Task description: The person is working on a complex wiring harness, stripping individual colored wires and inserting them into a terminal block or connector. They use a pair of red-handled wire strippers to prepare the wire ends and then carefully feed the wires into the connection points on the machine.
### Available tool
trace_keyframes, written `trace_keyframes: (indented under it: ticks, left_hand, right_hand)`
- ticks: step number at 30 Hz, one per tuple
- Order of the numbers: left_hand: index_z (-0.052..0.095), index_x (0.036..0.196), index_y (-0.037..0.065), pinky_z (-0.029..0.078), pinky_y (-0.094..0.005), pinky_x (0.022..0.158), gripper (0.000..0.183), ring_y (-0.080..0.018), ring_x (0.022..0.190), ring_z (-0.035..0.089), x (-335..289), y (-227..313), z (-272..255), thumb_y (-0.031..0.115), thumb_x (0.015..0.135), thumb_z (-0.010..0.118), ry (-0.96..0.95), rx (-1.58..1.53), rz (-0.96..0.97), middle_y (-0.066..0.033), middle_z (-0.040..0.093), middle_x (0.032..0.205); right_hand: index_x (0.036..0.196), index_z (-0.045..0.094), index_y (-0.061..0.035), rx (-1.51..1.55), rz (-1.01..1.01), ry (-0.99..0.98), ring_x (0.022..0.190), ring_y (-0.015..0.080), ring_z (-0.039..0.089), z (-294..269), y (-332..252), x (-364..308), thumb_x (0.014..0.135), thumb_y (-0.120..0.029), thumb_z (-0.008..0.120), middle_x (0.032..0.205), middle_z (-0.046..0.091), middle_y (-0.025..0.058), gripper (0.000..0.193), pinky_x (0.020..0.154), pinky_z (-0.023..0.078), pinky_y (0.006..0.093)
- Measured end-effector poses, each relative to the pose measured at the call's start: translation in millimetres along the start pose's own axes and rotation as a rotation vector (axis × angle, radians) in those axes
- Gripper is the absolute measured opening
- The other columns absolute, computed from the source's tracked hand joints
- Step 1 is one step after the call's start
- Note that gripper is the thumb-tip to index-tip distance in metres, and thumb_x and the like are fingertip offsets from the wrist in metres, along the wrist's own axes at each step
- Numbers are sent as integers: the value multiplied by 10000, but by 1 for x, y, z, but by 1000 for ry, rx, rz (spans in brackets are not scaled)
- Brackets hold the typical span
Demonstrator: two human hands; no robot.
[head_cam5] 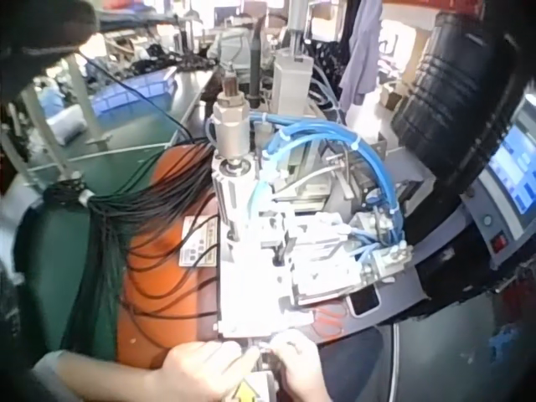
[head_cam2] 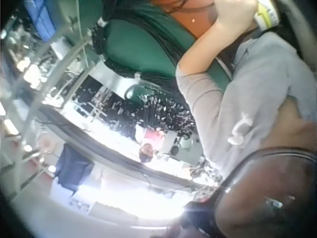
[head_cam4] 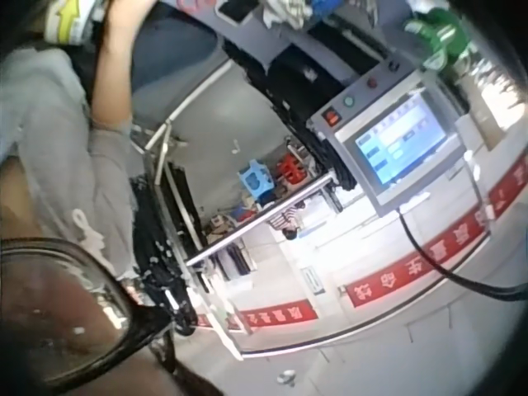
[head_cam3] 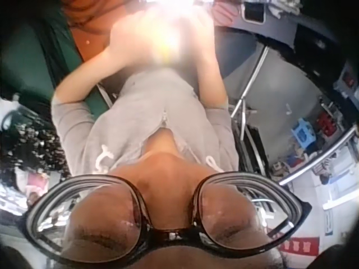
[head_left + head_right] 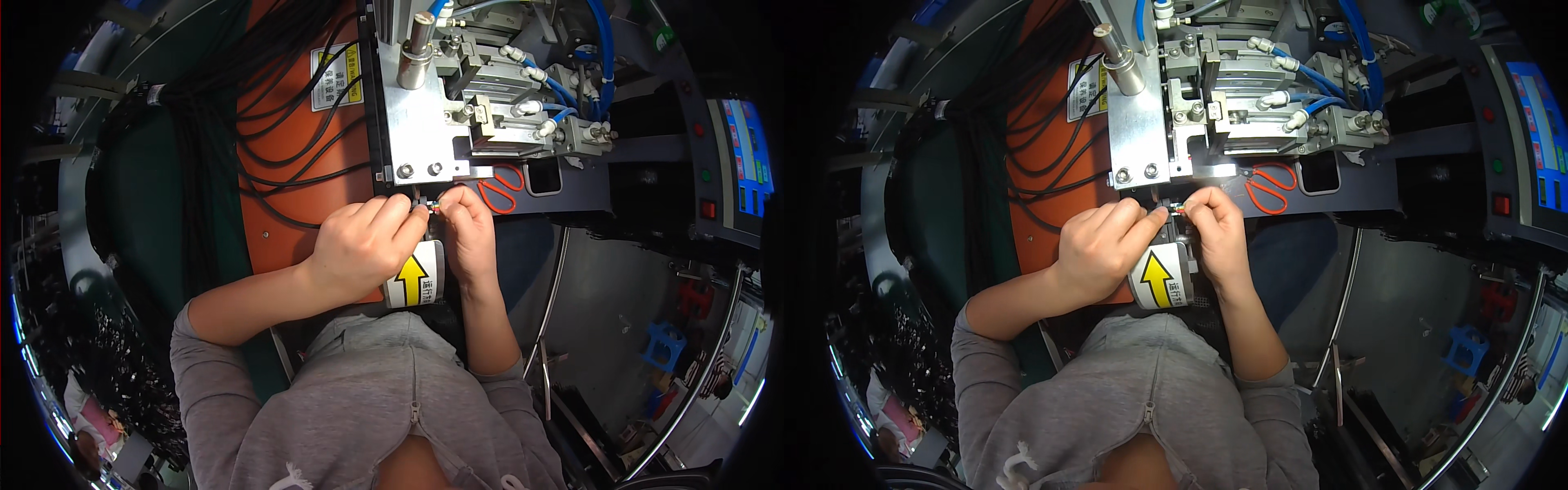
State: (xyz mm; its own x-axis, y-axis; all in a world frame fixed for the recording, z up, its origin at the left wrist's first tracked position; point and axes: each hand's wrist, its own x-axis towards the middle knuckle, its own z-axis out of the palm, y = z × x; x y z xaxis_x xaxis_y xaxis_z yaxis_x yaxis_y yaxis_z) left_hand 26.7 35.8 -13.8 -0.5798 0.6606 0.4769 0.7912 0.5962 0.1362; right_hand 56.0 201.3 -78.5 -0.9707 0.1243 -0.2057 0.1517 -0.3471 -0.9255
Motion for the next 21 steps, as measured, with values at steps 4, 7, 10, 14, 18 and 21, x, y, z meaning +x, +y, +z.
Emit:
trace_keyframes:
  ticks: [4, 7, 10, 14, 18, 21]
  left_hand:
    - [670, 915, 83, 404, -266, 499, 193, -132, 575, 523, 1, -3, -8, 116, 727, 641, -43, -35, -15, -3, 490, 701]
    - [669, 909, 95, 415, -272, 528, 176, -124, 622, 556, 0, -3, -3, 121, 738, 632, 8, -61, -45, 16, 553, 756]
    - [672, 913, 91, 409, -268, 529, 174, -120, 637, 565, 2, 5, -5, 111, 744, 634, -96, -7, -60, 20, 549, 750]
    - [669, 925, 58, 407, -267, 526, 188, -126, 639, 560, -12, 6, -17, 86, 743, 633, -185, 122, -77, -3, 527, 734]
    - [649, 973, 39, 459, -301, 669, 235, -203, 796, 587, -22, -8, -18, 60, 743, 606, -119, 196, -58, -80, 596, 918]
    - [627, 1006, 29, 435, -394, 833, 261, -274, 958, 571, -41, -23, -25, 49, 749, 589, -11, 78, -106, -108, 591, 1028]
  right_hand:
    - [791, 562, 11, -410, -274, 76, 698, 91, 527, 11, -11, -2, 838, -32, 571, 723, 571, 33, 65, 636, 426, 249]
    - [828, 576, 21, -605, -464, 110, 705, 156, 578, 15, -16, -3, 832, -42, 622, 726, 585, 77, 77, 666, 456, 278]
    - [829, 587, 1, -294, -216, 107, 694, 77, 541, 0, -3, -3, 872, -64, 625, 734, 591, 22, 86, 643, 433, 229]
    - [845, 591, -29, -71, -2, 28, 672, 18, 490, 2, 1, 0, 896, -82, 624, 749, 583, -28, 80, 629, 392, 181]
    - [868, 568, -40, 83, -187, 228, 709, 58, 523, 2, 0, 2, 898, -60, 599, 783, 580, -4, 48, 682, 413, 199]
    - [868, 562, -38, 66, -285, 252, 707, 67, 525, -9, -11, -2, 894, -43, 592, 774, 576, 6, 40, 681, 418, 208]
